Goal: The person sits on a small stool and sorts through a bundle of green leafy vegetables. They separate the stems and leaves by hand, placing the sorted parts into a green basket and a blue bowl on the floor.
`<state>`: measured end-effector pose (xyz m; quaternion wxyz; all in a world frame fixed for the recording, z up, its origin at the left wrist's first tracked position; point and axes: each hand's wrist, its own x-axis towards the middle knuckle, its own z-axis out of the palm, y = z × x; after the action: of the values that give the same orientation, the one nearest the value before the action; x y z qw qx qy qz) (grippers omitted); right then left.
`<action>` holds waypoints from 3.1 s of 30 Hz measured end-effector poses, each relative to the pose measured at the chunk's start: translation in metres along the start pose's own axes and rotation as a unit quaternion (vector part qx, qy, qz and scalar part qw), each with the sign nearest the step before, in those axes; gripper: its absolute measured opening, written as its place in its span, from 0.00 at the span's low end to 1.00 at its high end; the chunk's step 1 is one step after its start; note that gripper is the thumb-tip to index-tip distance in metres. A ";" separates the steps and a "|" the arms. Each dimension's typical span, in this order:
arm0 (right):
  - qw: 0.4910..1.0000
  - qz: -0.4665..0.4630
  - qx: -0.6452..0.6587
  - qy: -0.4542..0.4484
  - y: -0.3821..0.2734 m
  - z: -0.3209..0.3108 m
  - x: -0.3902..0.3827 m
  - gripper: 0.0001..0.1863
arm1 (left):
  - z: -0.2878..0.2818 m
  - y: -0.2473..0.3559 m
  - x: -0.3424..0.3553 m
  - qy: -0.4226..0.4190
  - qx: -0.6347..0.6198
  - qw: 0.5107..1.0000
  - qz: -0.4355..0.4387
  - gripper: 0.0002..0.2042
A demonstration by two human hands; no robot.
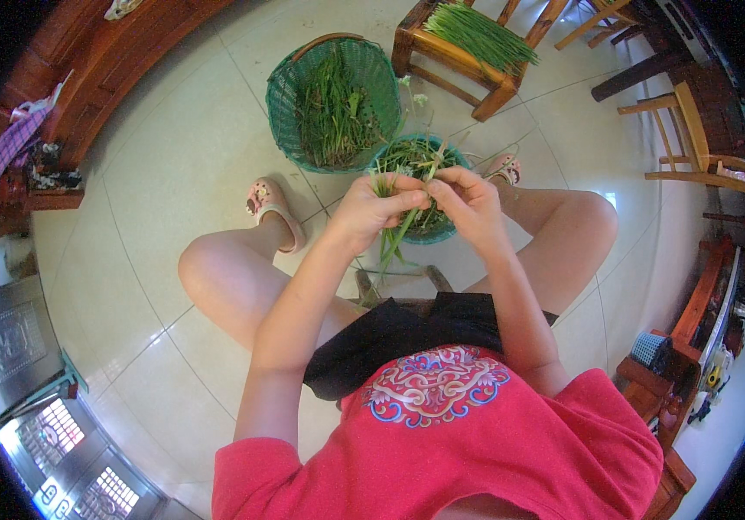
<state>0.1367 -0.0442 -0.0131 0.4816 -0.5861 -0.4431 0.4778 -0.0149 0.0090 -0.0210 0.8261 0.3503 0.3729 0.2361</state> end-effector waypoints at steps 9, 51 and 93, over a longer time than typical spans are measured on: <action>0.991 -0.116 -0.026 -0.055 -0.003 -0.002 0.002 0.04 | 0.000 0.001 -0.002 -0.025 0.022 0.999 0.012 0.10; 0.988 -0.048 -0.146 -0.012 0.005 -0.021 0.014 0.05 | -0.007 -0.009 0.007 -0.021 0.251 0.962 0.106 0.08; 0.875 0.305 0.081 -0.368 -0.039 0.007 0.020 0.11 | -0.058 0.061 -0.014 0.224 -0.060 0.957 0.174 0.08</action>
<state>0.1304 -0.0177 0.0225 0.1598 -0.4330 -0.3472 0.8163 -0.0767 0.0628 0.0031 0.6872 0.2975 0.4670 0.4704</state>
